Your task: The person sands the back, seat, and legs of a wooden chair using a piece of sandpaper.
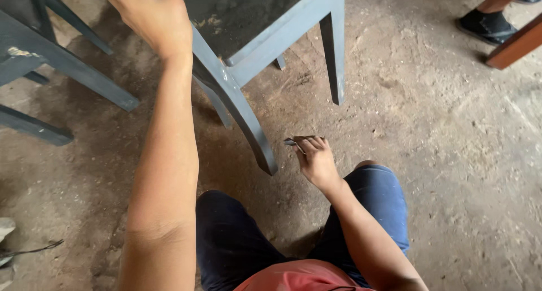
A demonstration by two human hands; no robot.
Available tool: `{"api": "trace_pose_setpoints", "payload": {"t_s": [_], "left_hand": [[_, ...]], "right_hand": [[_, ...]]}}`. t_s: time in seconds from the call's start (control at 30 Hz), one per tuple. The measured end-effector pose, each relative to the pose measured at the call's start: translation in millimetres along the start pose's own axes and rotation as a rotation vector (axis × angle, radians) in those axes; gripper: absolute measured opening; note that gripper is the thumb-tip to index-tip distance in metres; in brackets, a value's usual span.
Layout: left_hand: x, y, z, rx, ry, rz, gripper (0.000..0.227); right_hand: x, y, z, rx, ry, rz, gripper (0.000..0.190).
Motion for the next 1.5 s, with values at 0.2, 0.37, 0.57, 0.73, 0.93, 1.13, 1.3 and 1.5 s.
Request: {"api": "trace_pose_setpoints", "payload": {"t_s": [0.2, 0.37, 0.57, 0.73, 0.93, 1.13, 1.3, 1.5], "left_hand": [[9, 12, -27, -0.108, -0.115, -0.036, 0.093], [11, 13, -40, -0.086, 0.067, 0.028, 0.095], [10, 12, -51, -0.185, -0.008, 0.013, 0.096], [7, 11, -47, -0.190, 0.142, 0.038, 0.093], [8, 11, -51, -0.249, 0.048, 0.016, 0.092], [4, 5, -48, -0.228, 0.148, 0.012, 0.090], [-3, 5, -47, -0.264, 0.063, -0.036, 0.093], [-1, -1, -48, -0.299, 0.093, -0.054, 0.095]], "right_hand": [[-50, 4, -31, -0.132, 0.112, -0.350, 0.033], [-154, -10, -114, 0.026, 0.158, -0.799, 0.032], [-226, -83, -109, 0.048, -0.200, -0.791, 0.038], [-142, -123, -29, 0.260, 0.229, -0.497, 0.042], [-218, -74, -147, -0.324, -0.450, -0.503, 0.030], [-170, -120, -64, 0.081, 0.437, -0.530, 0.046], [-165, -92, -31, 0.169, 0.585, -0.439, 0.044], [-135, -99, 23, -0.030, 0.567, -0.455, 0.042]]}}
Point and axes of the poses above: each hand's wrist, its own x-axis away from the middle knuckle, its own y-axis out of the back of the hand, z = x × y, the point moved 3 cm from there along -x, towards the middle knuckle, and after that the axes turned 15 degrees about -z, right-handed, at the moved point
